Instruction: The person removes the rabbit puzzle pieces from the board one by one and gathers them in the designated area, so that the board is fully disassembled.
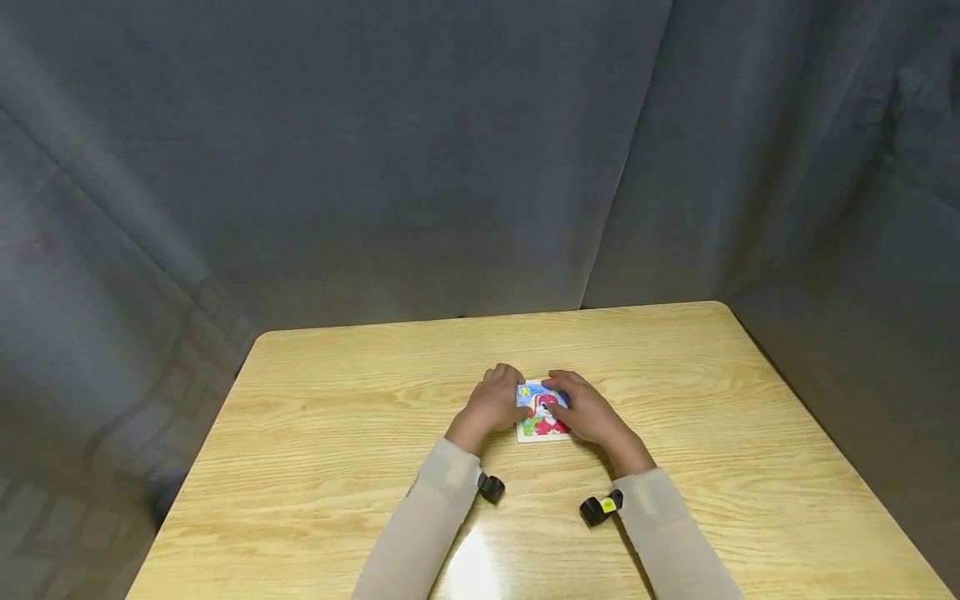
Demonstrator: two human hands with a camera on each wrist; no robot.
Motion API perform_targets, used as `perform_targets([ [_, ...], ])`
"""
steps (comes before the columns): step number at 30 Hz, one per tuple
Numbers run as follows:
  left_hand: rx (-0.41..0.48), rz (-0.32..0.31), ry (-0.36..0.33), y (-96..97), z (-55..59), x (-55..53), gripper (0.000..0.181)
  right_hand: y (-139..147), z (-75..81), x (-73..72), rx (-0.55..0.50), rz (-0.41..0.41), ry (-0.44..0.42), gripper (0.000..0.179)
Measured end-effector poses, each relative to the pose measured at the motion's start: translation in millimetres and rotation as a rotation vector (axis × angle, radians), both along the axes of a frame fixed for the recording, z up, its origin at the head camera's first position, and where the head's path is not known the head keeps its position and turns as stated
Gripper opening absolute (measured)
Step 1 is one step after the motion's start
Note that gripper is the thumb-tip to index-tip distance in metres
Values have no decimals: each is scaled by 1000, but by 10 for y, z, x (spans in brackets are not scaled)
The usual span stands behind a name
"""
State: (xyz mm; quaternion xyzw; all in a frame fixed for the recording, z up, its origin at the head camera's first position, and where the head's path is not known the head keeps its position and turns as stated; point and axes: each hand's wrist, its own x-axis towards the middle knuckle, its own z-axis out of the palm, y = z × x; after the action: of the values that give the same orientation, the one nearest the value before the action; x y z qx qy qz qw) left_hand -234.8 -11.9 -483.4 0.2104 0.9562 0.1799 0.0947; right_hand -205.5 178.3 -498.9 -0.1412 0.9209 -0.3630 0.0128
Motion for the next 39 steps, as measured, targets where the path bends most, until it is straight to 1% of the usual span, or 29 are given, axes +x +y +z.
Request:
perform_targets([
  [6, -1, -14, 1, 4, 4, 9, 47, 0, 17, 3, 9, -4, -23, 38],
  [9, 19, 13, 11, 21, 18, 18, 41, -1, 30, -1, 10, -14, -41, 39],
  [13, 25, 37, 49, 52, 31, 29, 35, 1, 42, -3, 11, -16, -44, 39],
  [17, -5, 34, 87, 79, 26, 32, 35, 9, 35, -5, 7, -13, -32, 39],
  [23, -28, 34, 105, 83, 12, 30, 36, 11, 14, -2, 1, -10, -37, 39],
  [28, -10, 28, 102, 54, -12, 12, 36, -9, 22, 0, -1, -17, -41, 39],
  [35, 56, 38, 84, 13, -30, -24, 33, -13, 46, -2, -8, -14, -45, 40],
  [39, 67, 40, 82, 7, -38, -33, 33, -6, 40, -4, 1, -10, -42, 40],
])
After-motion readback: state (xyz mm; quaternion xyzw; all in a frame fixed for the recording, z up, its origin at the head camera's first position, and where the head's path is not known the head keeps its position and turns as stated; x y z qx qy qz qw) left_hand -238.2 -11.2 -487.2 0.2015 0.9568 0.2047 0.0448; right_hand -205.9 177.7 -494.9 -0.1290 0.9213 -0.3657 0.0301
